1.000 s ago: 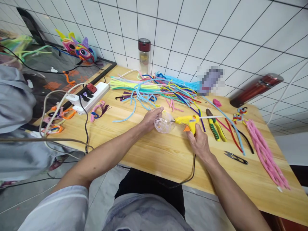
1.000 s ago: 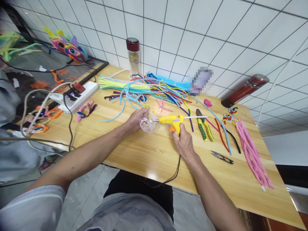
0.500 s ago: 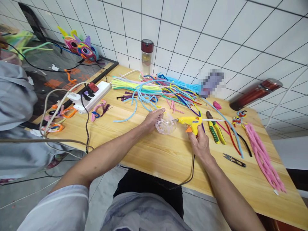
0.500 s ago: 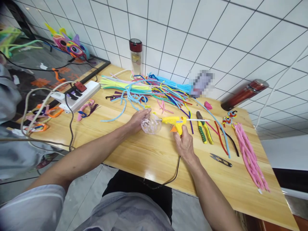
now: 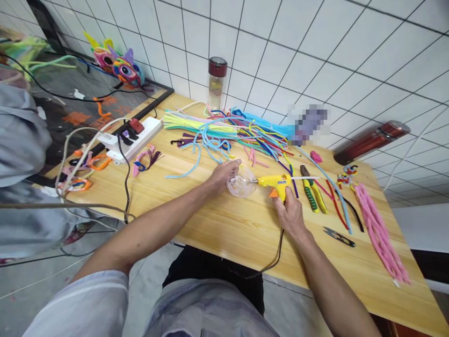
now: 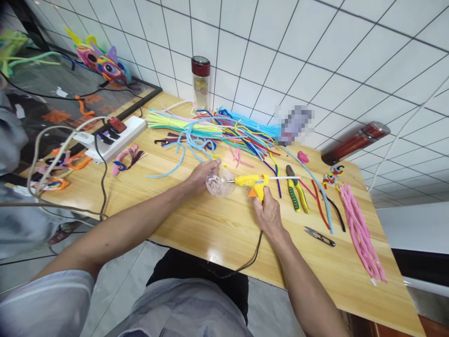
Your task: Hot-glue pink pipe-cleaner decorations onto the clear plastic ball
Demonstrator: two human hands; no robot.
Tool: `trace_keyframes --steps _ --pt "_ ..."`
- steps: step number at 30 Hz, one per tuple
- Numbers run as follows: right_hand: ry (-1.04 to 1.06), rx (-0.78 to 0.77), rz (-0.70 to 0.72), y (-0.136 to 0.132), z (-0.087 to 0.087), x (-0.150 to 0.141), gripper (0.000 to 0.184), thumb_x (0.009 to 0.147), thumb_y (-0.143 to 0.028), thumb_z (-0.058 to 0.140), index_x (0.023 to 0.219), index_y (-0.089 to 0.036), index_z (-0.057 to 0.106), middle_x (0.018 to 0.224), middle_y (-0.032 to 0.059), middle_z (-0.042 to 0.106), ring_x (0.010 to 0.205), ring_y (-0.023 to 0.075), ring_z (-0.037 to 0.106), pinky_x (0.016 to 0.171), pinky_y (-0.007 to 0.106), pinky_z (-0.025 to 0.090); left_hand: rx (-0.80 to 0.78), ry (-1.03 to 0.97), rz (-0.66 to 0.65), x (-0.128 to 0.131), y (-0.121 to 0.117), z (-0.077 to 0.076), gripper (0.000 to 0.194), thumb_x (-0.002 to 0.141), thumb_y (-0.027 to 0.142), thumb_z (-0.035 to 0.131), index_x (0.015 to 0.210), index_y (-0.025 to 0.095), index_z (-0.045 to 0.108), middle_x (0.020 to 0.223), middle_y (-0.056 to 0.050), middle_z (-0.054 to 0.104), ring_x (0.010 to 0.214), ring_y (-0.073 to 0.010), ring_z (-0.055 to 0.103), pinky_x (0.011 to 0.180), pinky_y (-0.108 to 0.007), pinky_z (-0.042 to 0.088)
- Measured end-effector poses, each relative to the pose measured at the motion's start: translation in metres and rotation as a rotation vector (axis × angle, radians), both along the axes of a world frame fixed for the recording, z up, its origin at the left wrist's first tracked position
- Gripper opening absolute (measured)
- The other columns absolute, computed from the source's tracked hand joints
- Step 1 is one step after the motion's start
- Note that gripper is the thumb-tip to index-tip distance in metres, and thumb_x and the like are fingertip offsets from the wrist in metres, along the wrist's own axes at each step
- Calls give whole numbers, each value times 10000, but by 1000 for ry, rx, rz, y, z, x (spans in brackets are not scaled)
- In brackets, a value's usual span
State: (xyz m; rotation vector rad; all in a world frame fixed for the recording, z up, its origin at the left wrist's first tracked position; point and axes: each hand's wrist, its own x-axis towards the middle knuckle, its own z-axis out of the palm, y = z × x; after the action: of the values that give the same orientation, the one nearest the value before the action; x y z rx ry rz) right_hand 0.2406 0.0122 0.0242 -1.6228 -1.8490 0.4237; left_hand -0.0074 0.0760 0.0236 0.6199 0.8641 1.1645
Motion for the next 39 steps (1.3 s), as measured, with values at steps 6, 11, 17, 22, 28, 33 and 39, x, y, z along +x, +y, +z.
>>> trace_keyframes --steps 6,11,17,22,28,33,39 --pt "120 -41 -53 1 0 3 266 907 -522 535 899 -257 508 635 -63 472 547 148 415 548 294 345 -58 -51 6 -1 2 1 501 928 359 727 567 210 412 488 85 308 399 -55 266 429 -230 221" --pt "86 -76 -28 3 -4 -1 265 883 -523 526 844 -273 445 606 -71 432 526 149 395 539 303 324 -49 -65 7 0 1 0 483 936 335 715 574 207 422 493 81 324 401 -57 283 426 -223 235" --pt "54 -60 -3 2 -4 -6 240 889 -505 509 854 -279 437 600 -74 409 527 155 371 550 308 316 -55 -65 15 0 -1 4 513 918 358 750 570 207 404 494 85 322 404 -49 269 421 -217 236" --pt "47 -55 8 0 -4 -7 237 889 -505 506 851 -285 426 579 -84 383 513 154 345 544 307 317 -79 -71 30 -1 -2 6 560 872 410 804 579 211 370 508 91 323 411 -44 273 432 -220 245" --pt "73 -33 -14 -2 -3 -6 254 891 -515 520 844 -280 432 605 -77 408 535 150 368 551 305 326 -68 -80 54 0 1 2 548 879 400 782 578 212 365 506 88 332 412 -45 279 439 -224 241" --pt "93 -17 -33 1 -4 -6 238 889 -497 514 847 -274 443 637 -65 448 566 152 398 562 300 331 -47 -79 40 1 2 -1 521 914 363 735 569 209 377 503 83 329 411 -48 281 437 -218 247" --pt "73 -67 -12 2 -5 -5 223 880 -487 508 851 -275 446 609 -69 445 538 155 394 553 305 329 -65 -81 41 0 -1 5 534 888 367 785 571 204 388 502 88 324 405 -44 276 429 -213 253"
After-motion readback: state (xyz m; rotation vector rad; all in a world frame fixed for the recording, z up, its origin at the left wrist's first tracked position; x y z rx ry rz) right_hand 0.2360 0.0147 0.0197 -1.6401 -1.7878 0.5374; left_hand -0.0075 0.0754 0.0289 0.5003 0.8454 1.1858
